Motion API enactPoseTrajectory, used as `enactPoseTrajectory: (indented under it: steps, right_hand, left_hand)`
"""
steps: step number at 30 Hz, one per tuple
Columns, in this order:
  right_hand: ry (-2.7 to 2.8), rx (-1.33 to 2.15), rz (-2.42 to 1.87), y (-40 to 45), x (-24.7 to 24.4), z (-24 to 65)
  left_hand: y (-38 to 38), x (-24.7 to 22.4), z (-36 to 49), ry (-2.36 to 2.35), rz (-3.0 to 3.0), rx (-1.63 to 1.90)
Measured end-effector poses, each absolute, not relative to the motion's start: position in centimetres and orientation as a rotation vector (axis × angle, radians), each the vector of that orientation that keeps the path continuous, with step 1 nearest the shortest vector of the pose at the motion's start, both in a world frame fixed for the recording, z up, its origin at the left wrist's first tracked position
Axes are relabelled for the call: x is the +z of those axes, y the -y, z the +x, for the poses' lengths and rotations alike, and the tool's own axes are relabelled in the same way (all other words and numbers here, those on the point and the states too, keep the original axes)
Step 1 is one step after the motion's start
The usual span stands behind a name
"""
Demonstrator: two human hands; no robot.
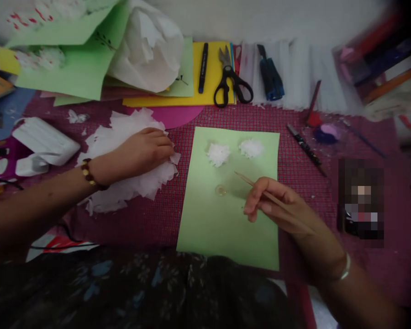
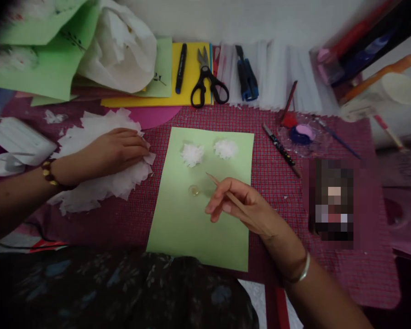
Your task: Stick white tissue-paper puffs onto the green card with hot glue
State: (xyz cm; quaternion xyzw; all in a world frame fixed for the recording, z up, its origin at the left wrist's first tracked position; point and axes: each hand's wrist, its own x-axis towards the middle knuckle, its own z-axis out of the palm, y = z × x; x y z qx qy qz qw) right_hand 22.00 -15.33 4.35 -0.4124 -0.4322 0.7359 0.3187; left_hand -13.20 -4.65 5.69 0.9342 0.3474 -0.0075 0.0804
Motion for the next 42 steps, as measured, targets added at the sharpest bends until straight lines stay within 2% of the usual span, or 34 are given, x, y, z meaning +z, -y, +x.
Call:
enactPoseTrajectory:
  steps: [3,7,9,13,16,21,27,32,42]
  right_hand:
    - [1.144,1.931,-1.007,15.1,3.9,22.1]
    - [1.078,1.843,-0.996,14.9,3.0,21.9]
    - [1.063,1.759,-1.049,14.9,2.5,21.8]
    - [1.044,1.590,-1.108,14.7,2.1,21.7]
    - [1.047,1.516,-1.137,14.6,1.9,21.6]
    - [1.096,1.497,-1.097,14.5,1.5,21.6]
    - [1.226,1.305,-1.122,15.1,2.2,21.4]
    - [1.293,1.344,-1.164,14.8,3.7,20.5]
    - [1.253,1.299,-1.151,13.7,1.2,19.8]
  left_hand:
    - [5.0,6.3,-13.0,-1.005,2.769,0.175]
    - [7.6,8.2,-10.4,-1.121,2.470,0.620]
    - [9.1,8.7,-8.6,-1.163,2.326,0.688]
    - [10.9,7.3,-5.5,-1.231,2.257,0.710]
    - [11.4,5.4,-4.2,-1.298,2.550,0.726]
    - [12.1,2.8,-3.8,-1.223,2.983,0.429]
    - [12.6,1.0,-4.1,-1.113,2.881,0.495]
    - [12.4,0.9,-3.9,-1.153,2.779,0.555]
    - [12.4,0.8,-3.7,-1.092,2.713,0.703]
